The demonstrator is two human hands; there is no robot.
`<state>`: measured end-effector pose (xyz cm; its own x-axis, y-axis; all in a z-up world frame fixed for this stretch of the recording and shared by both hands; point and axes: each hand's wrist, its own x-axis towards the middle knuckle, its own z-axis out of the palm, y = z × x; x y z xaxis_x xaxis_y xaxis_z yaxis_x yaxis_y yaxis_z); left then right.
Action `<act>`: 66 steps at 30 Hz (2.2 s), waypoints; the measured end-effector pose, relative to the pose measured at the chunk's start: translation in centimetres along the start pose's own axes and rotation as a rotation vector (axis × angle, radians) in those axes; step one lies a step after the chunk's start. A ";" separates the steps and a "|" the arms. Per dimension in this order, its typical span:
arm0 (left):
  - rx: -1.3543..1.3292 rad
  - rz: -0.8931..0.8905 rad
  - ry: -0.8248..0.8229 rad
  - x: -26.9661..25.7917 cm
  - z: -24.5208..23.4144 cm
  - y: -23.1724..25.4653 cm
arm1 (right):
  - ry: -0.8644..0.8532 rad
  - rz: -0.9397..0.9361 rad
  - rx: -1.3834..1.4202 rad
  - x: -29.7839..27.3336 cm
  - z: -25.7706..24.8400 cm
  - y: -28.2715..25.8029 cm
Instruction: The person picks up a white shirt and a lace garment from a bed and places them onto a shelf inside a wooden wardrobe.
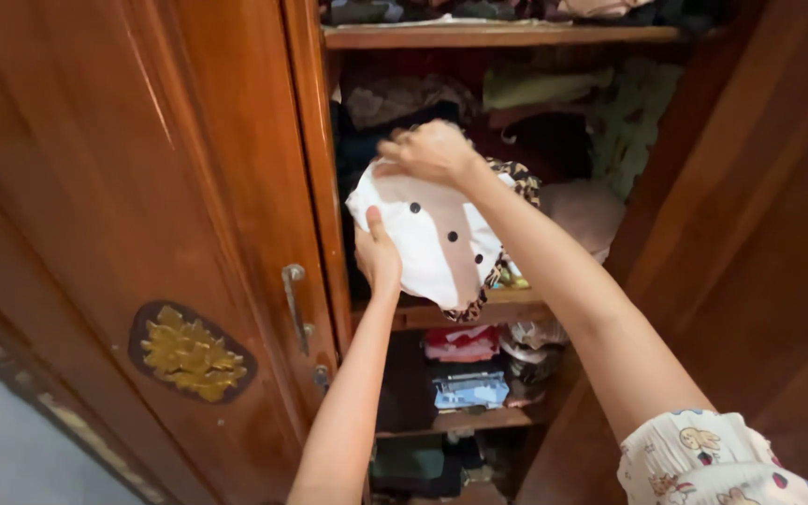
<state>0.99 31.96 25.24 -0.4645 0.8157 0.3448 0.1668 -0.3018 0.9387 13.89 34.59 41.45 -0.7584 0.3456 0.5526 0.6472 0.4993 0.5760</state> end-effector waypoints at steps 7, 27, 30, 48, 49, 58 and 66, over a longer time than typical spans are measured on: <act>-0.068 -0.036 0.175 0.8 2.0 -2.9 | -0.060 -0.112 -0.031 2.0 5.9 0.5; 0.447 -0.143 0.031 -0.8 1.5 0.9 | -0.114 -0.156 0.047 3.5 12.9 -4.0; 0.568 0.154 0.029 -0.7 1.2 3.5 | -0.614 -0.019 0.084 4.1 10.0 -5.4; 1.033 0.262 -0.469 4.8 1.7 -1.2 | -0.307 0.908 0.333 -7.4 12.0 -4.1; 1.032 0.260 -0.472 5.5 2.0 -1.6 | -0.310 0.909 0.333 -7.8 12.3 -4.4; 1.180 0.004 -0.612 9.1 5.0 -3.6 | -0.531 1.011 0.508 -8.0 14.4 -5.9; 1.253 -0.052 -0.640 10.4 5.8 -2.1 | -0.698 1.026 0.587 -7.1 14.0 -5.2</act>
<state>0.85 43.88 26.90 -0.0802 0.9946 -0.0657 0.9725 0.0925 0.2139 14.84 40.61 26.05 0.0430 0.9975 0.0563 0.9412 -0.0216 -0.3372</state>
